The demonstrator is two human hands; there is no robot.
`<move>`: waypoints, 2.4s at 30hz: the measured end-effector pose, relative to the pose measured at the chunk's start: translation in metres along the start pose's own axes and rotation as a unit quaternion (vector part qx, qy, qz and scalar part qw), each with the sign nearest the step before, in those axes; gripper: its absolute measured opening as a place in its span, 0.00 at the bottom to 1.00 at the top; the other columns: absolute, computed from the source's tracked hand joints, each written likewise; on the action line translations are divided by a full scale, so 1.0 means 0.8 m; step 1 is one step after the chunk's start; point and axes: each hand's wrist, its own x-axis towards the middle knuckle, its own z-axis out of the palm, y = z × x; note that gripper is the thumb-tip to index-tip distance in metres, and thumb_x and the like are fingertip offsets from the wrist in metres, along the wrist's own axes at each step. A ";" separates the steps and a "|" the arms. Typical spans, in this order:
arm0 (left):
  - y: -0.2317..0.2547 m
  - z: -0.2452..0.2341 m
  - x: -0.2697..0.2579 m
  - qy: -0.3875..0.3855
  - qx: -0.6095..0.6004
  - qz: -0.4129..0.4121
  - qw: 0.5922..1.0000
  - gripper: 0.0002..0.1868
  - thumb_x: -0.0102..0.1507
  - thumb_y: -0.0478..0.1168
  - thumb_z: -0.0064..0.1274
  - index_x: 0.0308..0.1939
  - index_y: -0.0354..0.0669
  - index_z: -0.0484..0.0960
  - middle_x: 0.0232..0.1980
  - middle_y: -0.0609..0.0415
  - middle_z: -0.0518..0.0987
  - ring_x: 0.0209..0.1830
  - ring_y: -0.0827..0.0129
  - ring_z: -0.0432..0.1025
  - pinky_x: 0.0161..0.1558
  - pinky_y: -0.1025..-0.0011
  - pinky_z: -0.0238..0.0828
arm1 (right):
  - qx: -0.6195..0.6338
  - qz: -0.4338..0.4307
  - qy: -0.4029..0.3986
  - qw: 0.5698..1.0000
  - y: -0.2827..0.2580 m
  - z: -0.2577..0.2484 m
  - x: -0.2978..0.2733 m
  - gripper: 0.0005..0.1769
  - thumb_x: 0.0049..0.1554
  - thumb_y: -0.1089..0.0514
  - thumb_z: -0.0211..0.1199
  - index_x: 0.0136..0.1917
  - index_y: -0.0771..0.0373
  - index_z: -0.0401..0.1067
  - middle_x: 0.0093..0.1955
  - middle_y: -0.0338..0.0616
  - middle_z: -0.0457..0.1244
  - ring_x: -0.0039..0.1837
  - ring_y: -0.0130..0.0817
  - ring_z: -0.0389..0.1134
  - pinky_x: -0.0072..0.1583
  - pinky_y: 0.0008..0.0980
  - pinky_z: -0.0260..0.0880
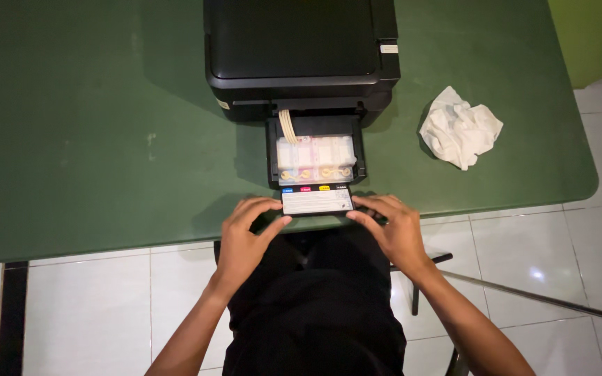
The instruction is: The person wipes the exterior and interior of a black printer with a white cloth. They open and close the top lid and front cover, wipe the top, sides, and front, then open the ink cartridge cover to wipe the cartridge area before closing it.
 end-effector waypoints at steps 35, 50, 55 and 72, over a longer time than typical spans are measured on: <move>-0.074 -0.038 0.075 0.133 -0.071 -0.015 0.988 0.05 0.69 0.34 0.56 0.42 0.34 0.79 0.40 0.56 0.77 0.38 0.76 0.71 0.44 0.77 0.70 | -0.057 -0.025 0.239 0.969 0.106 -0.107 0.127 0.10 0.69 0.61 0.64 0.60 0.70 0.70 0.56 0.57 0.67 0.56 0.50 0.70 0.60 0.40 0.69; -0.058 -0.035 0.075 0.083 -0.007 -0.007 0.996 0.04 0.64 0.32 0.59 0.40 0.35 0.79 0.36 0.53 0.77 0.31 0.71 0.71 0.37 0.74 0.68 | -0.229 -0.315 -0.020 0.921 -0.083 0.080 0.294 0.29 0.67 0.49 0.52 0.75 0.66 0.62 0.79 0.59 0.54 0.77 0.64 0.53 0.76 0.55 0.51; -0.053 -0.038 0.077 0.080 0.015 0.026 0.996 0.05 0.63 0.32 0.59 0.40 0.34 0.79 0.37 0.51 0.79 0.34 0.67 0.74 0.40 0.73 0.71 | -0.190 -0.369 -0.074 0.907 -0.121 0.137 0.333 0.23 0.69 0.45 0.51 0.73 0.52 0.65 0.80 0.47 0.54 0.81 0.57 0.51 0.79 0.53 0.50; -0.051 -0.034 0.078 0.056 0.066 0.003 0.996 0.06 0.61 0.36 0.61 0.38 0.38 0.80 0.35 0.52 0.79 0.34 0.63 0.74 0.39 0.67 0.70 | -0.244 -0.180 -0.002 0.953 0.012 -0.008 0.324 0.28 0.69 0.50 0.48 0.78 0.62 0.59 0.81 0.61 0.49 0.80 0.67 0.47 0.76 0.59 0.45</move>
